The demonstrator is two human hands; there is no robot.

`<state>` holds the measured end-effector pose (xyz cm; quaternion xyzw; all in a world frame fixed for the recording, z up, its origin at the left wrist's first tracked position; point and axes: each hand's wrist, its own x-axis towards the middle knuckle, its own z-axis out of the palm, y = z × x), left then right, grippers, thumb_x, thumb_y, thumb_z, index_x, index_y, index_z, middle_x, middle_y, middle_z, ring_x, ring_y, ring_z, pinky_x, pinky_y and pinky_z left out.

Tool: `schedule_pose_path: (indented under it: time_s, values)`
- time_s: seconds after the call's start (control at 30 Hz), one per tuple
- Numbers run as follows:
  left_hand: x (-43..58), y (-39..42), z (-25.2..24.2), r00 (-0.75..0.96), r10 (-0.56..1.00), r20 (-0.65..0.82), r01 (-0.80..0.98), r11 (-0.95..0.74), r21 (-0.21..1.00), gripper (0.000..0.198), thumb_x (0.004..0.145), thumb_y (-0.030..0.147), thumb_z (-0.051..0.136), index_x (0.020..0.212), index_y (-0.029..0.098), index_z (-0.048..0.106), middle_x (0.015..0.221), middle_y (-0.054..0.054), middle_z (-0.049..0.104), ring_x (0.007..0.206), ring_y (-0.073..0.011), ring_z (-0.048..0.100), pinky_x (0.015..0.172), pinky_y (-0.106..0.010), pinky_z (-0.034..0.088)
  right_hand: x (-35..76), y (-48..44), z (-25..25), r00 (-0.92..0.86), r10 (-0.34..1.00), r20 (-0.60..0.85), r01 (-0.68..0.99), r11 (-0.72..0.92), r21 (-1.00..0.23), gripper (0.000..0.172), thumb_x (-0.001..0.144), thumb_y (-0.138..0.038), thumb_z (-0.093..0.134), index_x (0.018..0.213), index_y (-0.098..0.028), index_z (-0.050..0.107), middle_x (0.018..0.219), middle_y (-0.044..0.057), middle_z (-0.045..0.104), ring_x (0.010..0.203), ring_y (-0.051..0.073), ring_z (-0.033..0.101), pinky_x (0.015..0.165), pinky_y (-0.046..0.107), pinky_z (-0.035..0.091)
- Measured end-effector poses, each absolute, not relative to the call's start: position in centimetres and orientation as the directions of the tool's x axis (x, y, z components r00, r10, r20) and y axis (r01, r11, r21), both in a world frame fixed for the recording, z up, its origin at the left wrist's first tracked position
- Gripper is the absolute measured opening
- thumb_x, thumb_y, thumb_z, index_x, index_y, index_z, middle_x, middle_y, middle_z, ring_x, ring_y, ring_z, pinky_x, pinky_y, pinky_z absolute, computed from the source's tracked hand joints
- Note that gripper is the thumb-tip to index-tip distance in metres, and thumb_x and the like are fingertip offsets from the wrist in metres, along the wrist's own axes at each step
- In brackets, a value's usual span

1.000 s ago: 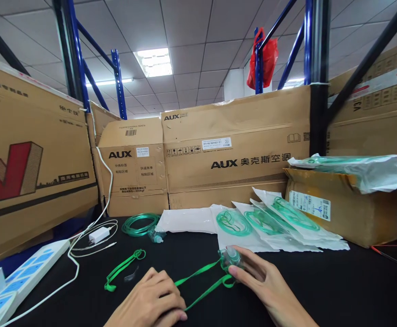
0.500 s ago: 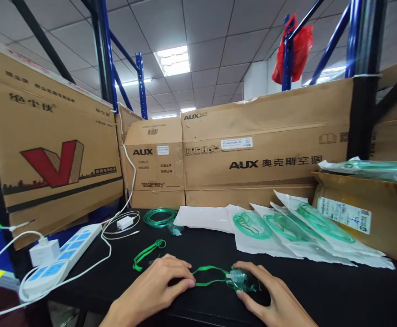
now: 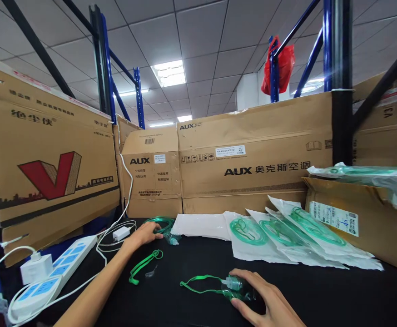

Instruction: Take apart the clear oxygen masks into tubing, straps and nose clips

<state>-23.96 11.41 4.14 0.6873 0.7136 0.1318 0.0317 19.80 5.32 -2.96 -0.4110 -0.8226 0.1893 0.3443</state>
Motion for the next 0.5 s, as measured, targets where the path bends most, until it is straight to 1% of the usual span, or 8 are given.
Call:
schedule_pose_path:
  time_s: [0.13, 0.2, 0.27, 0.37, 0.5]
  values:
    - [-25.0, 12.4, 4.2, -0.057, 0.995, 0.080, 0.957, 0.032, 0.289, 0.029, 0.101, 0.033, 0.070, 0.123, 0.016, 0.068, 0.124, -0.008, 0.070, 0.106, -0.0265, 0.071, 0.090, -0.046, 0.061, 19.7, 4.6, -2.3, -0.426, 0.816, 0.391, 0.536, 0.576, -0.617, 0.044, 0.089, -0.048, 0.069, 0.131, -0.038, 0.072, 0.138, 0.003, 0.074, 0.132, 0.034, 0.065, 0.113, 0.048, 0.051]
    - [-25.7, 12.7, 4.9, -0.069, 0.995, 0.076, 0.945, 0.041, 0.324, 0.028, 0.101, 0.034, 0.070, 0.122, 0.015, 0.069, 0.123, -0.007, 0.071, 0.105, -0.0269, 0.072, 0.089, -0.045, 0.061, 19.6, 4.2, -2.0, -0.417, 0.826, 0.379, 0.531, 0.560, -0.636, 0.044, 0.088, -0.048, 0.069, 0.131, -0.037, 0.072, 0.138, 0.004, 0.073, 0.132, 0.034, 0.064, 0.113, 0.050, 0.050]
    - [-26.4, 12.8, 5.8, -0.092, 0.992, 0.092, 0.933, 0.054, 0.357, 0.028, 0.101, 0.035, 0.070, 0.122, 0.015, 0.069, 0.123, -0.007, 0.071, 0.105, -0.0268, 0.072, 0.089, -0.045, 0.061, 19.5, 3.9, -1.6, -0.411, 0.834, 0.369, 0.521, 0.547, -0.655, 0.044, 0.088, -0.047, 0.069, 0.130, -0.036, 0.072, 0.138, 0.005, 0.073, 0.132, 0.035, 0.064, 0.114, 0.052, 0.049]
    - [-27.3, 13.0, 7.1, -0.137, 0.982, 0.131, 0.911, 0.072, 0.406, 0.028, 0.103, 0.036, 0.067, 0.123, 0.015, 0.068, 0.120, -0.008, 0.071, 0.101, -0.0245, 0.072, 0.087, -0.044, 0.062, 19.4, 3.6, -1.2, -0.411, 0.837, 0.362, 0.501, 0.539, -0.677, 0.044, 0.087, -0.045, 0.071, 0.129, -0.034, 0.073, 0.137, 0.005, 0.073, 0.132, 0.034, 0.063, 0.116, 0.052, 0.046]
    - [-27.7, 12.9, 8.9, -0.211, 0.957, 0.200, 0.882, 0.098, 0.461, 0.028, 0.103, 0.034, 0.067, 0.124, 0.015, 0.067, 0.118, -0.008, 0.072, 0.096, -0.0222, 0.073, 0.083, -0.042, 0.063, 19.3, 3.4, -0.7, -0.420, 0.837, 0.351, 0.482, 0.533, -0.695, 0.043, 0.087, -0.043, 0.070, 0.129, -0.033, 0.073, 0.136, 0.005, 0.073, 0.129, 0.032, 0.065, 0.115, 0.050, 0.047]
